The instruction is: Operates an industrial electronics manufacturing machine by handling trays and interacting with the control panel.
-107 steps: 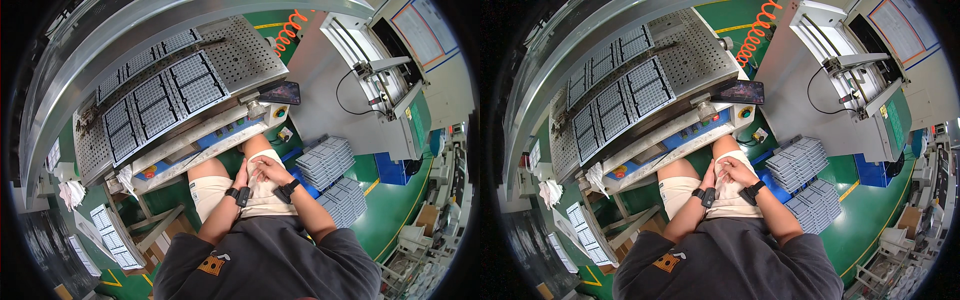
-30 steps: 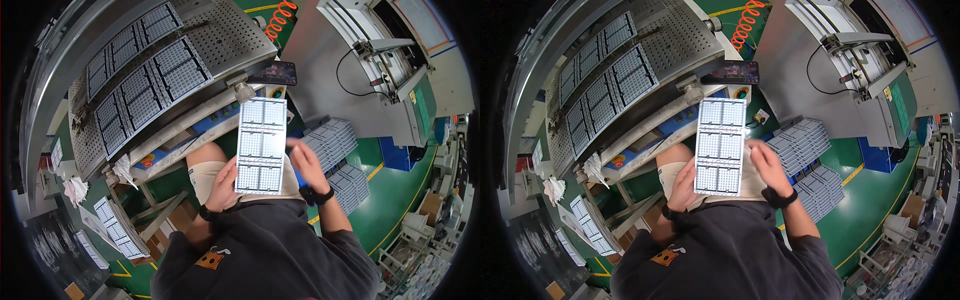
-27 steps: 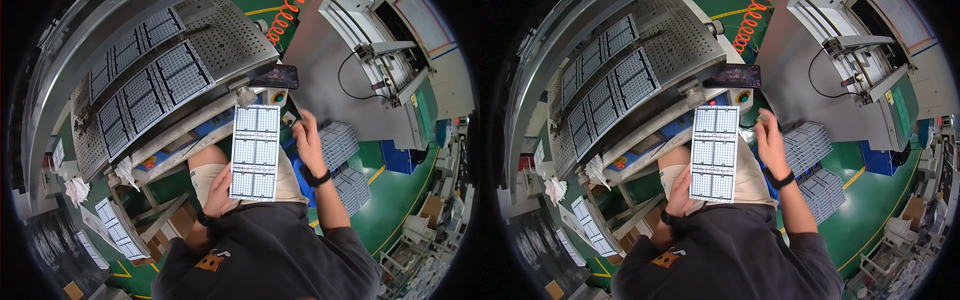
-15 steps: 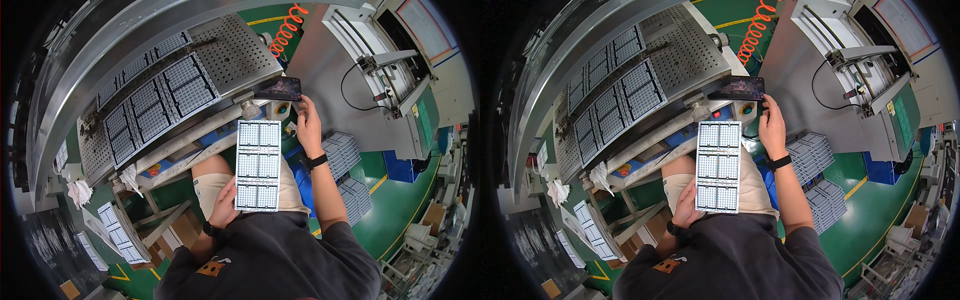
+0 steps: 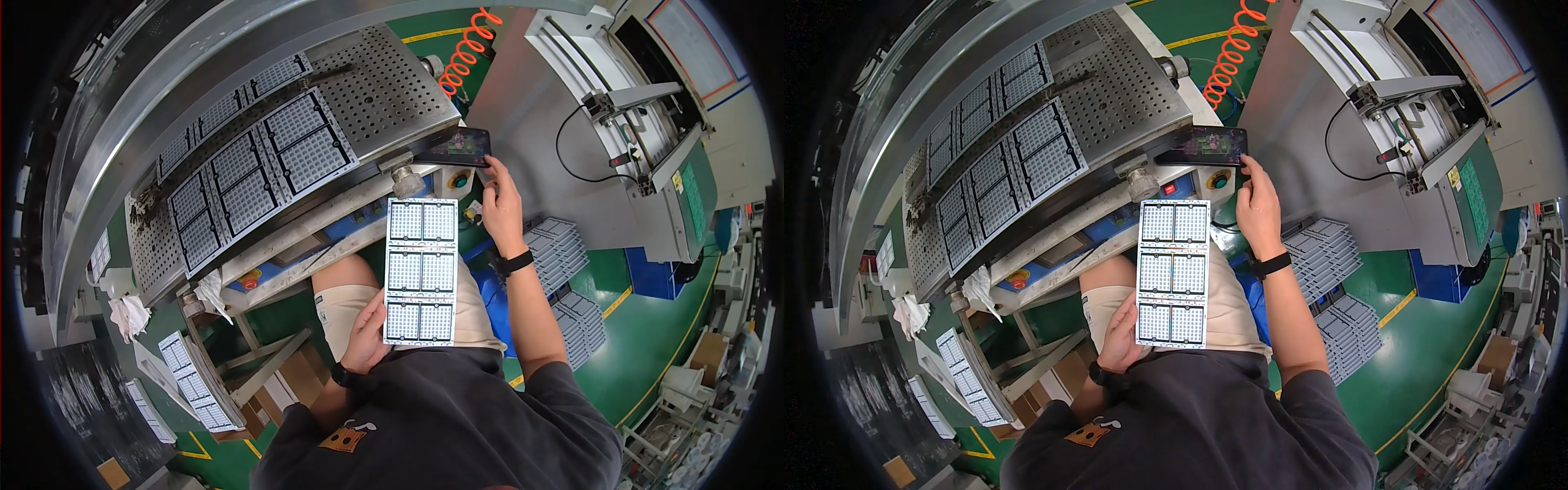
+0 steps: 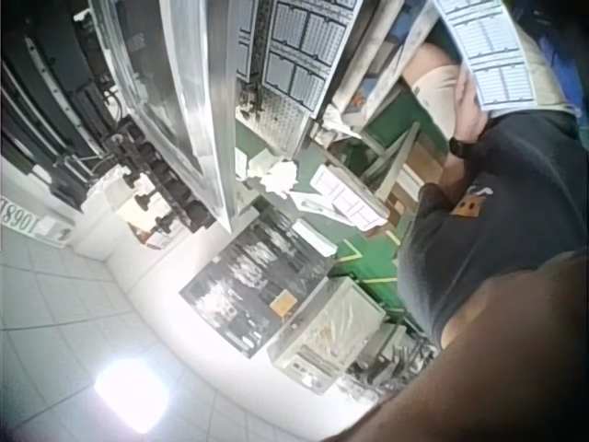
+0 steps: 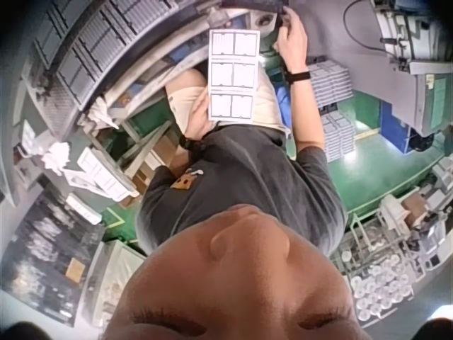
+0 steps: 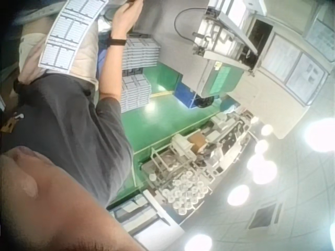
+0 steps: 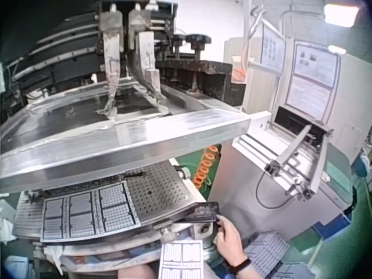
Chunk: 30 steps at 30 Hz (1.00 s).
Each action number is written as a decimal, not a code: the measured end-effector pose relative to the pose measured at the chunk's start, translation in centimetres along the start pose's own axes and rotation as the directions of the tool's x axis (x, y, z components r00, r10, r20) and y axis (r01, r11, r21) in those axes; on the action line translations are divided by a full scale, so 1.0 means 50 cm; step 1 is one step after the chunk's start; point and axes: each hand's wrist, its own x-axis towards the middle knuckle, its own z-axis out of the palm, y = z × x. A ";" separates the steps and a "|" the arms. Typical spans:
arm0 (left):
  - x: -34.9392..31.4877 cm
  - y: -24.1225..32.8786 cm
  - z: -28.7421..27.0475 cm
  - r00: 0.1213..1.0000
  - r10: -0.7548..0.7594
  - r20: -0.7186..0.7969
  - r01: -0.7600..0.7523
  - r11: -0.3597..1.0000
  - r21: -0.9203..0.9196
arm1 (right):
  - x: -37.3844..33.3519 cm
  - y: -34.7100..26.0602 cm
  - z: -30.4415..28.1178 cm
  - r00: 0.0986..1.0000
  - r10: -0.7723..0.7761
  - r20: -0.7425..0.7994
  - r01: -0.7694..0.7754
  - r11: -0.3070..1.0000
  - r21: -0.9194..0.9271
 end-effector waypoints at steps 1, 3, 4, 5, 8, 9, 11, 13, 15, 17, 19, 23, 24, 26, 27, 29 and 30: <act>-0.001 0.000 -0.001 1.000 0.001 0.002 -0.001 1.000 0.000 | 0.002 0.000 0.001 1.000 0.004 0.012 -0.004 1.000 -0.008; -0.001 -0.001 -0.003 1.000 0.005 0.009 -0.005 1.000 -0.002 | 0.007 -0.001 0.006 0.999 0.026 0.038 -0.026 1.000 0.000; 0.000 -0.002 -0.005 1.000 0.006 0.015 -0.006 1.000 -0.005 | 0.010 -0.002 0.009 0.998 0.031 0.049 -0.032 0.999 0.002; 0.000 -0.002 -0.006 1.000 0.009 0.017 -0.009 1.000 -0.004 | 0.014 -0.003 0.013 0.996 0.047 0.082 -0.048 0.999 0.006; 0.000 -0.005 -0.011 0.999 0.004 0.033 -0.004 1.000 -0.003 | 0.033 -0.013 0.027 0.982 0.074 0.171 -0.079 0.997 0.020; 0.000 -0.005 -0.012 1.000 -0.002 0.027 0.002 1.000 -0.001 | 0.039 -0.018 0.031 0.977 0.083 0.198 -0.090 0.996 0.026; -0.001 -0.006 -0.015 1.000 -0.005 0.016 0.005 1.000 0.011 | 0.048 -0.031 0.034 0.964 0.114 0.240 -0.128 0.991 0.042; -0.003 -0.006 -0.018 1.000 -0.009 0.027 0.009 1.000 0.001 | 0.054 -0.043 0.031 0.952 0.141 0.271 -0.167 0.983 0.076; -0.004 -0.007 -0.021 1.000 -0.010 0.016 0.010 1.000 0.003 | 0.058 -0.055 0.032 0.947 0.166 0.277 -0.194 0.978 0.076; -0.005 -0.007 -0.022 1.000 -0.014 0.017 0.014 1.000 -0.003 | 0.058 -0.061 0.030 0.939 0.198 0.283 -0.231 0.969 0.091; -0.005 -0.007 -0.023 1.000 -0.014 0.018 0.014 1.000 -0.005 | 0.056 -0.062 0.029 0.925 0.238 0.296 -0.284 0.951 0.121; -0.004 -0.006 -0.020 1.000 -0.015 0.019 0.016 1.000 -0.008 | 0.054 -0.054 0.037 0.947 0.116 0.301 -0.147 0.985 0.085; -0.004 -0.005 -0.019 1.000 -0.013 0.017 0.013 1.000 -0.006 | 0.051 -0.051 0.037 0.945 0.058 0.323 -0.100 0.988 0.114; -0.005 -0.004 -0.018 1.000 -0.008 0.022 0.008 1.000 -0.005 | 0.037 -0.044 0.034 0.942 0.014 0.335 -0.091 0.972 0.216; -0.006 -0.003 -0.017 1.000 0.000 0.023 0.000 1.000 -0.001 | 0.022 -0.041 0.029 0.944 0.027 0.329 -0.127 0.950 0.286; -0.007 -0.001 -0.016 1.000 0.005 0.015 -0.005 1.000 0.004 | -0.012 -0.035 0.020 0.948 0.063 0.313 -0.193 0.894 0.404; -0.008 0.000 -0.015 1.000 0.012 0.012 -0.013 1.000 0.012 | -0.031 -0.030 0.015 0.949 0.087 0.302 -0.223 0.864 0.452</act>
